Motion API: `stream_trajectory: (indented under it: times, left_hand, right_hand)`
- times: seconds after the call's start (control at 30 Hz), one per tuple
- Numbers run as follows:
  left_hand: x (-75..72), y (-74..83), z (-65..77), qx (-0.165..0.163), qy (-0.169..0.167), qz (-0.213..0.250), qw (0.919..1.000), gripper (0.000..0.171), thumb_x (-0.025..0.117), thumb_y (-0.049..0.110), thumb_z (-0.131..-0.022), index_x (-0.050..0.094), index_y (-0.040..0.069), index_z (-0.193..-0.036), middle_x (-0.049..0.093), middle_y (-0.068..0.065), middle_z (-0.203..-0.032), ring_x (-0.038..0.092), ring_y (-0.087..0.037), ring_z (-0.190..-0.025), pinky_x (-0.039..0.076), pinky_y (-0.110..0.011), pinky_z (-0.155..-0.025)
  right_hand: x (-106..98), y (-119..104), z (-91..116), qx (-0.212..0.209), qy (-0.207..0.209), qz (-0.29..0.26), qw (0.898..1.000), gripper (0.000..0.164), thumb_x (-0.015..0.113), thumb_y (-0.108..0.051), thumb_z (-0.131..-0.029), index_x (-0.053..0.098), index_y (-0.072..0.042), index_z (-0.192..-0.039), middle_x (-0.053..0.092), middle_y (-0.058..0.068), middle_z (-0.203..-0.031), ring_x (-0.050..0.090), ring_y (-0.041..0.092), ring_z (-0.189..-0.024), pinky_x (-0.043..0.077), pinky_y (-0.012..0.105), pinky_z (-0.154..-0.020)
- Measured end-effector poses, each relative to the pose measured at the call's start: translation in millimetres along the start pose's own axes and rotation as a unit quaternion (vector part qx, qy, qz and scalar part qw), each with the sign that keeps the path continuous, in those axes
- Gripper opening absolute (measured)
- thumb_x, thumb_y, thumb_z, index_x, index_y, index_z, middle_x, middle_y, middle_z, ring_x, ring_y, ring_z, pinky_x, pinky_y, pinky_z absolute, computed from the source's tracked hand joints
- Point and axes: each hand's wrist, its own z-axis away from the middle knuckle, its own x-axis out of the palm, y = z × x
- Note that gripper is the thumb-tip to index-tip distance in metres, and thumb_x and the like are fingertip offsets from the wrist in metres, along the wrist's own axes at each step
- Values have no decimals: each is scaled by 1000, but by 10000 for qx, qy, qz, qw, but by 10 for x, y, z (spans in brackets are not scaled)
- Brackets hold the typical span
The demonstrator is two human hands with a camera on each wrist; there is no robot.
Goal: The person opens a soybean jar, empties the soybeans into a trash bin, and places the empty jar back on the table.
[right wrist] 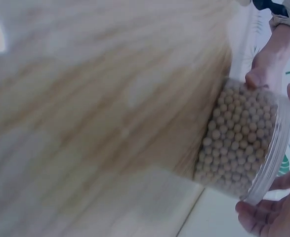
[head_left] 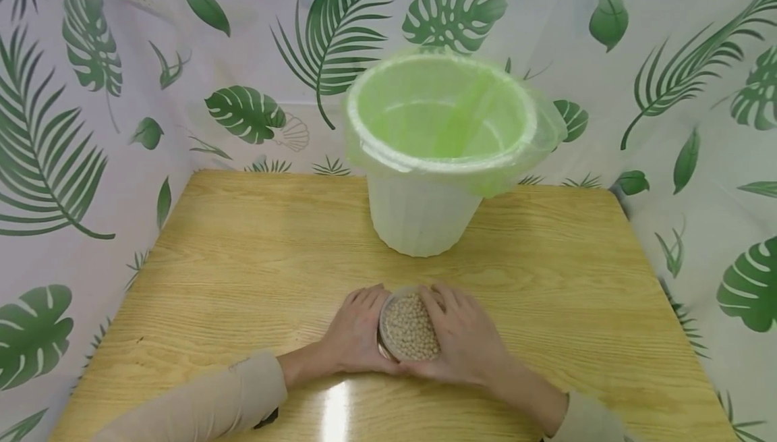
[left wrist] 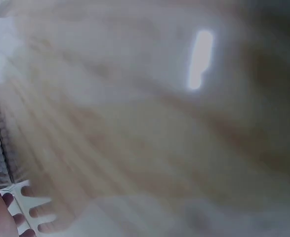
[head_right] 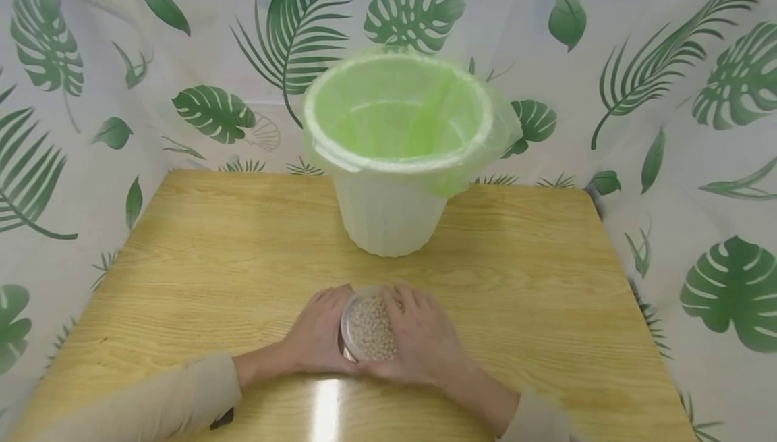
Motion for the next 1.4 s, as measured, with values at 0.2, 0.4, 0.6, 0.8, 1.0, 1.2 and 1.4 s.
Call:
stream_trajectory:
  times: [0.2,0.4,0.6,0.8,1.0,1.2,1.4]
  left_hand:
    - [8,10,8,39,144,-65,9999,108,82,77,-65,51,9,-143,65,-9,-137,58,-32,-139,49,-50,-119]
    - [4,-3,-4,-4,49,72,10000,113,81,78,-65,50,6,-147,64,-11,-141,57,-33,-141,47,-52,-120]
    - [16,-14,-34,-126,-81,171,9997,117,78,85,-63,48,11,-149,62,-8,-146,53,-31,-146,43,-51,-124]
    - [2,-4,-52,-114,-140,218,9996,121,81,83,-63,45,11,-153,60,-8,-150,52,-29,-147,42,-51,-125]
    - [-26,-49,-84,51,-371,379,9986,126,85,80,-61,41,11,-157,58,-8,-154,49,-30,-150,38,-52,-128]
    - [-64,-121,-125,410,-628,294,9967,123,87,78,-62,41,16,-158,58,-4,-154,46,-28,-153,38,-52,-128]
    - [-63,-96,-115,331,-648,194,9972,121,82,82,-63,42,15,-156,59,-6,-153,46,-29,-153,38,-52,-128]
  right_hand:
    - [21,-43,-1,147,41,97,9998,123,66,-93,-70,53,1,-149,62,21,-137,64,36,-125,58,51,-107]
    - [5,-7,-44,-24,61,43,10000,119,74,-87,-67,56,0,-145,63,19,-134,65,34,-122,59,49,-106]
    - [-6,62,-80,-216,-56,-52,9997,112,78,-81,-66,57,-4,-144,62,19,-134,66,36,-121,60,49,-104]
    - [-5,133,-111,-514,-32,-152,9986,110,79,-80,-65,58,-5,-142,64,19,-133,66,35,-121,60,49,-105]
    - [-27,243,-153,-1091,-123,-297,9935,110,82,-74,-62,57,-5,-144,63,19,-137,65,32,-123,57,50,-109]
    - [-65,314,-169,-1576,-358,-383,9861,113,82,-72,-61,52,-10,-150,58,14,-145,61,26,-122,56,46,-108]
    - [-91,310,-125,-1434,-517,-479,9872,111,77,-76,-70,46,-12,-156,55,18,-151,59,31,-130,53,52,-112]
